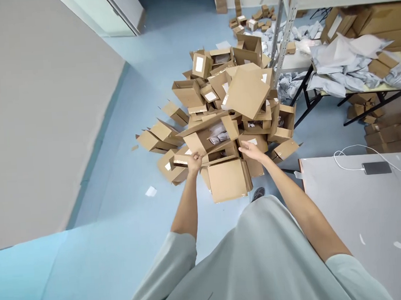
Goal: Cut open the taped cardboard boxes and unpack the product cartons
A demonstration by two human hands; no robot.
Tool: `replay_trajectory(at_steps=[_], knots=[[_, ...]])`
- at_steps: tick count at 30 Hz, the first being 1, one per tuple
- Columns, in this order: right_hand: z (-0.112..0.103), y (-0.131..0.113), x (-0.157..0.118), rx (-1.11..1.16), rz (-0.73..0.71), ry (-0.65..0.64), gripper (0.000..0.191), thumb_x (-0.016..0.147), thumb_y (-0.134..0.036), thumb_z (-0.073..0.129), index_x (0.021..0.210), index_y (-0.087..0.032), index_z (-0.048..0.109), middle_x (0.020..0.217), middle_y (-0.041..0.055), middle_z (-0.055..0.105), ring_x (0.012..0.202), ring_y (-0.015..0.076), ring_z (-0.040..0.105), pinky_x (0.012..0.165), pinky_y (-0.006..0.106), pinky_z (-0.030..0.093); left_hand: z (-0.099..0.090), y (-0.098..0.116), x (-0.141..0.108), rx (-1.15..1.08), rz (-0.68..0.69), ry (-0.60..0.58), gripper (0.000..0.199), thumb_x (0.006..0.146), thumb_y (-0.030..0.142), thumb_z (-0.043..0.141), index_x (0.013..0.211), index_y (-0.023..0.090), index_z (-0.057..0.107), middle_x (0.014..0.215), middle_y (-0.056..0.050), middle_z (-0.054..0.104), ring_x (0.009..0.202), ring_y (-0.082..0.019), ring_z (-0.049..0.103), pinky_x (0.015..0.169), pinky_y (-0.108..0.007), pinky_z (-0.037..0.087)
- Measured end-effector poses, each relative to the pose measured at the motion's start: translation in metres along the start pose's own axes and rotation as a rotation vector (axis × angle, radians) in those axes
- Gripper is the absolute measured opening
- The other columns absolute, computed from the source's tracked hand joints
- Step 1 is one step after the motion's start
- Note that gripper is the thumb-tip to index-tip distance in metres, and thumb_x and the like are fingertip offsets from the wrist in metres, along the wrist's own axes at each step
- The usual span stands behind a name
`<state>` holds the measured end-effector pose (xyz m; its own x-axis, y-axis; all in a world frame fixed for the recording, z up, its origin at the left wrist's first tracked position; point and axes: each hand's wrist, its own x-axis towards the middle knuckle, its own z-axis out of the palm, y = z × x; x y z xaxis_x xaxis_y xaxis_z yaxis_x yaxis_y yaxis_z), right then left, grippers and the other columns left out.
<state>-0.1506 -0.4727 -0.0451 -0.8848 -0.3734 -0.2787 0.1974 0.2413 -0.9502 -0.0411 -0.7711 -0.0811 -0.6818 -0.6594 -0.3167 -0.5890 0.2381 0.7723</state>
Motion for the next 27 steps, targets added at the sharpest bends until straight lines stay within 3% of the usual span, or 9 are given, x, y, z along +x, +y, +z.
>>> replay_trajectory(at_steps=[4, 6, 7, 9, 11, 16, 19, 23, 27], knots=[[-0.031, 0.013, -0.057, 0.029, 0.065, 0.046, 0.048, 0.079, -0.046, 0.099, 0.117, -0.018, 0.088, 0.142, 0.0187, 0.084, 0.139, 0.0362, 0.078, 0.133, 0.061, 0.05, 0.029, 0.007, -0.029, 0.021, 0.104, -0.01, 0.049, 0.085, 0.011, 0.068, 0.134, 0.011, 0.071, 0.154, -0.024, 0.068, 0.16, -0.039, 0.053, 0.141, -0.056, 0.035], [-0.051, 0.018, -0.092, 0.059, 0.078, 0.106, 0.049, 0.079, -0.052, 0.098, 0.115, -0.021, 0.088, 0.137, 0.0163, 0.086, 0.133, 0.0352, 0.081, 0.131, 0.061, 0.052, 0.051, 0.017, -0.056, 0.002, 0.209, -0.071, 0.051, 0.085, 0.009, 0.067, 0.135, 0.015, 0.072, 0.159, -0.02, 0.064, 0.163, -0.037, 0.05, 0.141, -0.054, 0.036], [-0.061, 0.021, -0.11, 0.076, 0.082, 0.147, 0.051, 0.077, -0.056, 0.098, 0.113, -0.022, 0.088, 0.133, 0.0158, 0.088, 0.13, 0.0354, 0.082, 0.13, 0.062, 0.052, 0.066, 0.024, -0.072, -0.014, 0.269, -0.131, 0.051, 0.085, 0.008, 0.066, 0.134, 0.017, 0.074, 0.155, -0.018, 0.067, 0.158, -0.035, 0.056, 0.137, -0.053, 0.043], [-0.078, 0.027, -0.148, 0.116, 0.087, 0.241, 0.056, 0.074, -0.064, 0.097, 0.112, -0.023, 0.087, 0.126, 0.0147, 0.09, 0.125, 0.0362, 0.083, 0.127, 0.065, 0.054, 0.1, 0.039, -0.109, -0.049, 0.382, -0.282, 0.049, 0.086, 0.008, 0.062, 0.132, 0.02, 0.076, 0.14, -0.015, 0.072, 0.13, -0.03, 0.074, 0.12, -0.049, 0.061], [-0.094, 0.034, -0.186, 0.159, 0.091, 0.35, 0.061, 0.072, -0.07, 0.095, 0.112, -0.024, 0.087, 0.123, 0.0133, 0.09, 0.123, 0.0365, 0.084, 0.124, 0.065, 0.057, 0.137, 0.056, -0.15, -0.079, 0.499, -0.463, 0.047, 0.089, 0.008, 0.058, 0.128, 0.022, 0.079, 0.128, -0.011, 0.075, 0.103, -0.022, 0.079, 0.103, -0.042, 0.068], [-0.125, 0.053, -0.292, 0.335, 0.075, 0.734, 0.065, 0.072, -0.072, 0.096, 0.116, -0.025, 0.087, 0.122, 0.0129, 0.09, 0.118, 0.0348, 0.085, 0.12, 0.062, 0.06, 0.215, 0.097, -0.251, -0.125, 0.788, -0.977, 0.045, 0.092, 0.011, 0.059, 0.129, 0.025, 0.08, 0.128, -0.009, 0.078, 0.094, -0.017, 0.08, 0.094, -0.036, 0.071], [-0.131, 0.063, -0.367, 0.417, 0.047, 1.028, 0.064, 0.075, -0.073, 0.095, 0.119, -0.026, 0.087, 0.122, 0.0127, 0.09, 0.115, 0.0339, 0.085, 0.117, 0.061, 0.062, 0.247, 0.116, -0.308, -0.136, 0.909, -1.266, 0.039, 0.097, 0.019, 0.061, 0.131, 0.025, 0.079, 0.13, -0.011, 0.079, 0.099, -0.02, 0.08, 0.097, -0.04, 0.071], [-0.127, 0.077, -0.47, 0.484, 0.026, 1.419, 0.063, 0.077, -0.072, 0.094, 0.12, -0.026, 0.086, 0.125, 0.0135, 0.089, 0.116, 0.0328, 0.085, 0.115, 0.056, 0.063, 0.287, 0.136, -0.396, -0.088, 0.992, -1.546, 0.036, 0.098, 0.027, 0.064, 0.132, 0.026, 0.076, 0.132, -0.011, 0.078, 0.106, -0.023, 0.081, 0.103, -0.045, 0.072], [-0.11, 0.098, -0.565, 0.569, 0.002, 1.721, 0.064, 0.077, -0.07, 0.096, 0.12, -0.024, 0.086, 0.126, 0.0151, 0.089, 0.116, 0.0336, 0.085, 0.116, 0.057, 0.063, 0.306, 0.139, -0.505, -0.045, 1.028, -1.76, 0.042, 0.097, 0.035, 0.07, 0.137, 0.026, 0.073, 0.139, -0.012, 0.075, 0.108, -0.023, 0.081, 0.106, -0.047, 0.072]])
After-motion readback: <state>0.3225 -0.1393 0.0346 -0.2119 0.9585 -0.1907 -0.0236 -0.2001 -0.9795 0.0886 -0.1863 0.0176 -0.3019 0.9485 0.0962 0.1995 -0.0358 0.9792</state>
